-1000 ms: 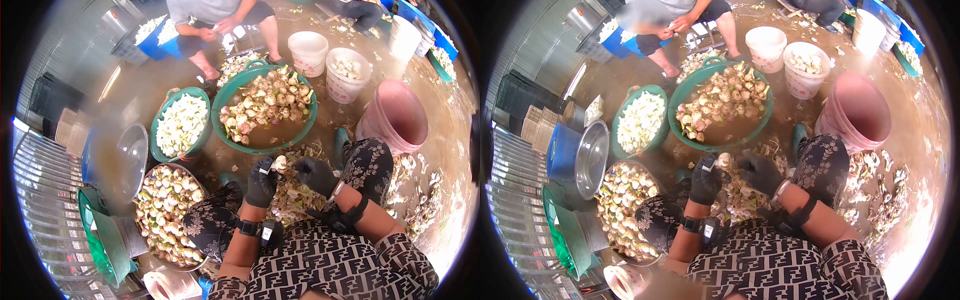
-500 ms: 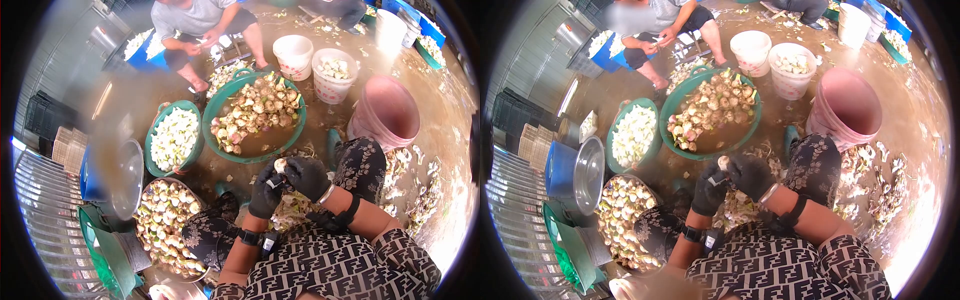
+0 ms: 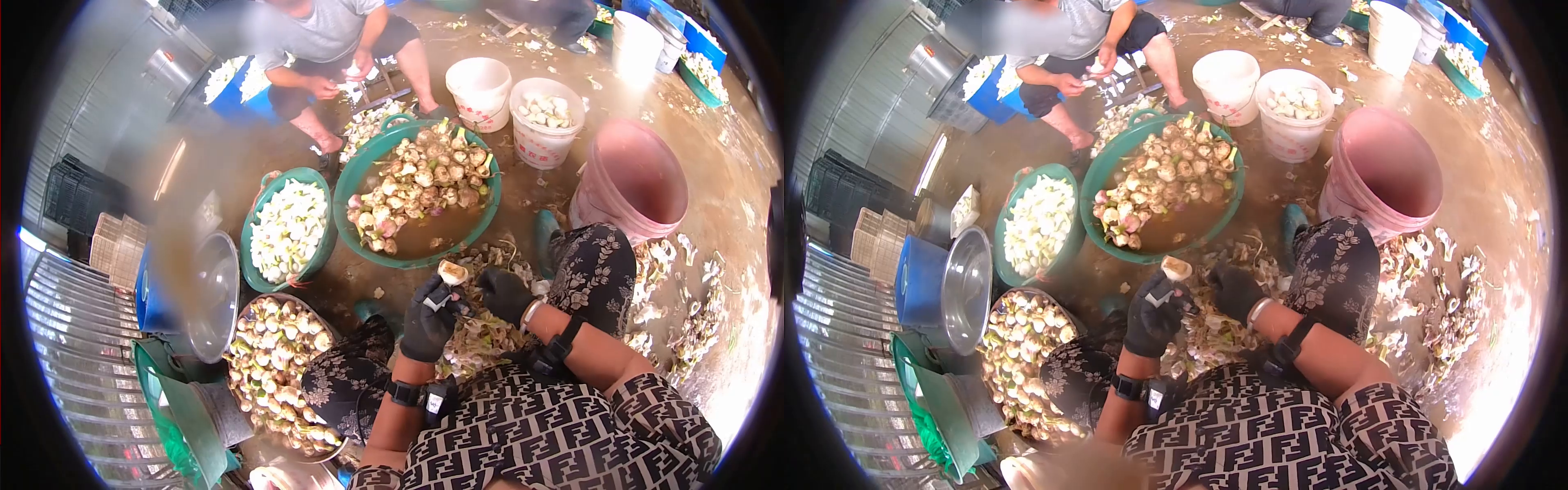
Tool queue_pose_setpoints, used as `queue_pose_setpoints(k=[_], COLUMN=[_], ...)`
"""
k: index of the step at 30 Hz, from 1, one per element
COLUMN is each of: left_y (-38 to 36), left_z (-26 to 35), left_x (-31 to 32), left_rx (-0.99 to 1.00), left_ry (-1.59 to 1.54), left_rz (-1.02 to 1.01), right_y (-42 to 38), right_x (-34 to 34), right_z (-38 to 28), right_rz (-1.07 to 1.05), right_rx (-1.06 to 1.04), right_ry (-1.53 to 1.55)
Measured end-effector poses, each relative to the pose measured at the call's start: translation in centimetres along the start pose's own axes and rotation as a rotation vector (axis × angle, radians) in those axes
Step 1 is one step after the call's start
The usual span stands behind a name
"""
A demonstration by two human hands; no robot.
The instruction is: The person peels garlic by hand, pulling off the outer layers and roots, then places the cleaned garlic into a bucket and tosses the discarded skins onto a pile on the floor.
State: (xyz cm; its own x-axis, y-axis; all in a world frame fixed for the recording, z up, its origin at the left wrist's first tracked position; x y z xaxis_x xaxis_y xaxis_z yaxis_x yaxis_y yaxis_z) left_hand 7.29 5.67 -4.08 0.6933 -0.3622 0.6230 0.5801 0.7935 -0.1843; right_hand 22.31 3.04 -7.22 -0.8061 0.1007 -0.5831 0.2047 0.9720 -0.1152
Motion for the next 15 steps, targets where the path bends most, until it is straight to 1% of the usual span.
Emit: queue_pose_setpoints(k=[2, 3, 4, 5, 6, 7, 9, 10, 11, 12, 13, 14, 15], left_y=[0.4, 0.5, 0.3, 0.5, 0.5, 0.2, 0.5, 0.7, 0.7, 1.0, 1.2, 1.1, 1.1], left_z=[-0.8, -0.4, 0.2, 0.4, 1.6, 2.3, 1.8, 1.5, 1.5, 0.9, 0.0, -0.1, -0.5], left_x=[-1.1, -1.5, -1.2, -0.7, 1.1, 2.9, 3.5, 3.8, 4.2, 3.5, 3.0, 3.0, 2.7], left_rx=[-0.020, 0.094, 0.206, 0.202, 0.326, 0.448, 0.409, 0.376, 0.375, 0.254, 0.130, 0.125, 0.079], left_ry=[0.002, 0.258, 0.515, 0.517, 0.805, 1.090, 1.101, 1.118, 1.118, 0.775, 0.433, 0.436, 0.395], left_rz=[-0.002, -0.003, -0.005, -0.010, -0.042, -0.073, -0.112, -0.144, -0.150, -0.136, -0.119, -0.128, -0.124], right_y=[-0.4, -0.3, -0.4, -0.5, -0.4, -0.3, -1.1, -1.2, -1.0, -0.9, -1.0, -1.3, -1.6], right_x=[-0.2, -1.4, -2.6, -3.9, -4.6, -4.3, -5.6, -5.5, -5.0, -4.6, -4.7, -4.9, -5.2], right_z=[-1.6, -2.1, -3.4, -5.0, -5.9, -6.0, -7.7, -7.5, -6.9, -6.3, -6.3, -7.2, -7.9], right_rz=[-0.044, 0.003, 0.005, 0.005, 0.008, 0.014, 0.235, 0.241, 0.209, 0.177, 0.182, 0.191, 0.207], right_rx=[-0.111, -0.125, -0.120, -0.124, -0.129, -0.123, -0.348, -0.346, -0.289, -0.232, -0.227, -0.290, -0.349], right_ry=[0.050, 0.060, 0.064, 0.154, 0.242, 0.242, 0.149, 0.147, 0.165, 0.183, 0.185, 0.072, -0.045])
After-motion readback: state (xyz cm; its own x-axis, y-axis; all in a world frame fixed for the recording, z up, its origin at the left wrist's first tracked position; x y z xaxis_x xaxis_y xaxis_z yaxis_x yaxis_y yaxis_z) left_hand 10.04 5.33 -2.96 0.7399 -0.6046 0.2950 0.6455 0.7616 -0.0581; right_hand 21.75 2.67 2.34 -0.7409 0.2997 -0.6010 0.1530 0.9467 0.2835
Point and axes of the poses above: each hand's wrist, its own y-axis towards the middle knuckle, its own x-axis out of the palm, z = x × y, the point moved 9 cm from there along y, towards the middle knuckle, and after that the axes turned 5 degrees about -z, right-handed, at the moved point
